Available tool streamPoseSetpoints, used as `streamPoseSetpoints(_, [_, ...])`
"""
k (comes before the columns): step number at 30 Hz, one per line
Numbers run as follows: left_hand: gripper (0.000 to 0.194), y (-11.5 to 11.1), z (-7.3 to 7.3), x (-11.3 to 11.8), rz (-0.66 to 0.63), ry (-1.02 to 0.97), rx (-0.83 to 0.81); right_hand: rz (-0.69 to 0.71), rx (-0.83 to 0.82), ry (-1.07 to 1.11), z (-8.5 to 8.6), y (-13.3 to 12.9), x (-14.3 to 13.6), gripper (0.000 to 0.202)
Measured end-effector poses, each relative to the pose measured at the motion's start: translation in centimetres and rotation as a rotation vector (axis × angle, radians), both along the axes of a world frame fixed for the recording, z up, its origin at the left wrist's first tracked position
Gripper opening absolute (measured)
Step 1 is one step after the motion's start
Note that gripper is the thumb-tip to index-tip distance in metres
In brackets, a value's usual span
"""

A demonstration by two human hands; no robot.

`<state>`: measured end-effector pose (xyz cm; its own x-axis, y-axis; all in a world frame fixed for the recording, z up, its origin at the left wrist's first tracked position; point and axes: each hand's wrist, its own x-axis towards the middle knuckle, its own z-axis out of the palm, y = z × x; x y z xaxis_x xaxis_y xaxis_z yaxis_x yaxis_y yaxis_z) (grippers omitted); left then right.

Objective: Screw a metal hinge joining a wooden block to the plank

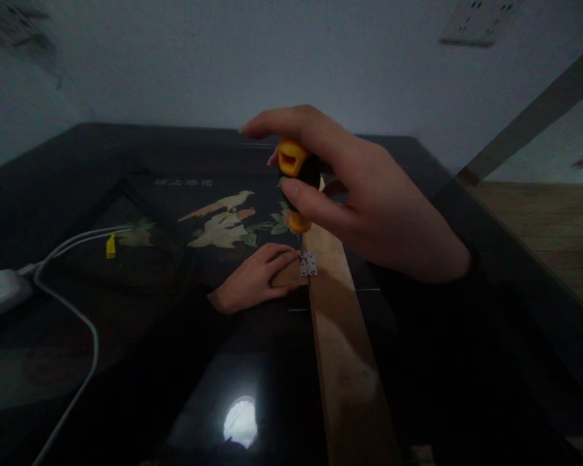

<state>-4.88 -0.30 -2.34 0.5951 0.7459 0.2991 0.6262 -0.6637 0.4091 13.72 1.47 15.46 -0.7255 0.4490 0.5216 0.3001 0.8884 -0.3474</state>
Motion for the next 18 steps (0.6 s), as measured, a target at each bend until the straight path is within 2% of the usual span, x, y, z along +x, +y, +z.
streamPoseSetpoints(2, [0.057, 0.0, 0.0, 0.0, 0.004, -0.002, -0.005, 0.047, -0.04, -0.023, 0.1, -0.2, 0.0, 0.047])
streamPoseSetpoints(7, [0.057, 0.0, 0.2, 0.1, 0.002, -0.011, -0.019, -0.143, 0.036, -0.036, -0.5, -0.1, -1.2, 0.033])
streamPoseSetpoints(9, [0.056, 0.0, 0.2, 0.1, 0.0, -0.013, -0.014, -0.171, 0.051, -0.055, -0.7, 0.2, -1.8, 0.031])
streamPoseSetpoints(12, [0.055, 0.0, 0.1, 0.0, -0.002, -0.012, -0.007, -0.14, 0.037, -0.088, -0.3, 0.6, -2.4, 0.03])
streamPoseSetpoints(18, [0.055, -0.1, 0.1, 0.0, -0.003, -0.011, 0.01, 0.026, -0.017, -0.111, 0.6, 1.2, -2.2, 0.037])
